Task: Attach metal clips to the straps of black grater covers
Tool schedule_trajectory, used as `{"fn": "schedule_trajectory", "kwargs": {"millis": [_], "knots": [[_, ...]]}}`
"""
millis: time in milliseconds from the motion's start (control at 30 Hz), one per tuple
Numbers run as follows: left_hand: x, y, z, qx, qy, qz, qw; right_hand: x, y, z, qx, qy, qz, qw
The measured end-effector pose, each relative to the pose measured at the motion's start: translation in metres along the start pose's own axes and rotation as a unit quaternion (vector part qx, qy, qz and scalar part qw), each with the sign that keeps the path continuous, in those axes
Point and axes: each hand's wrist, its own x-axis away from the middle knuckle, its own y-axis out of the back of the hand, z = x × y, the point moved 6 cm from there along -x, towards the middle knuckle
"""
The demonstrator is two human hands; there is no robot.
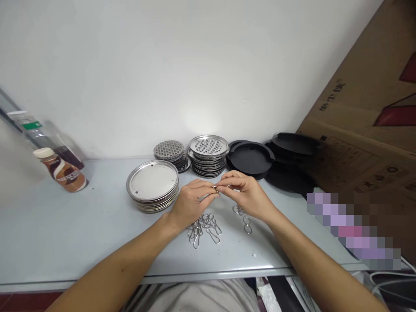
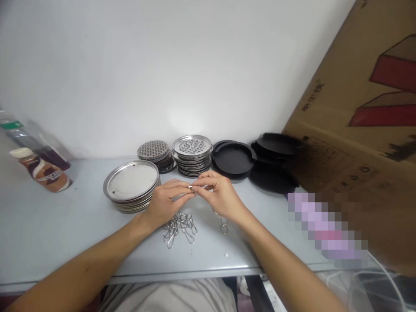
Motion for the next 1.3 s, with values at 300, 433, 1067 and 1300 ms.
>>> {"fn": "schedule_trajectory", "kwargs": {"millis": [300,433,1067,1300], "knots": [[0.012,-0.048,-0.014,0.031,0.067,0.235,0.969,-0.004,0.035,-0.011,0.127,-0.059,0.112,0.984],[0.013,-0.035,-0.007,0.012,0.092,0.318,0.944,0.002,0.043,-0.043,0.222,-0.112,0.243,0.938],[0.022,-0.011,0.016,0.002,0.255,0.444,0.859,-0.001,0.027,-0.038,0.311,-0.089,0.165,0.932],[0.022,-0.003,0.017,-0.016,0.301,0.440,0.846,0.006,-0.006,-0.025,0.240,-0.060,0.235,0.940]]}}
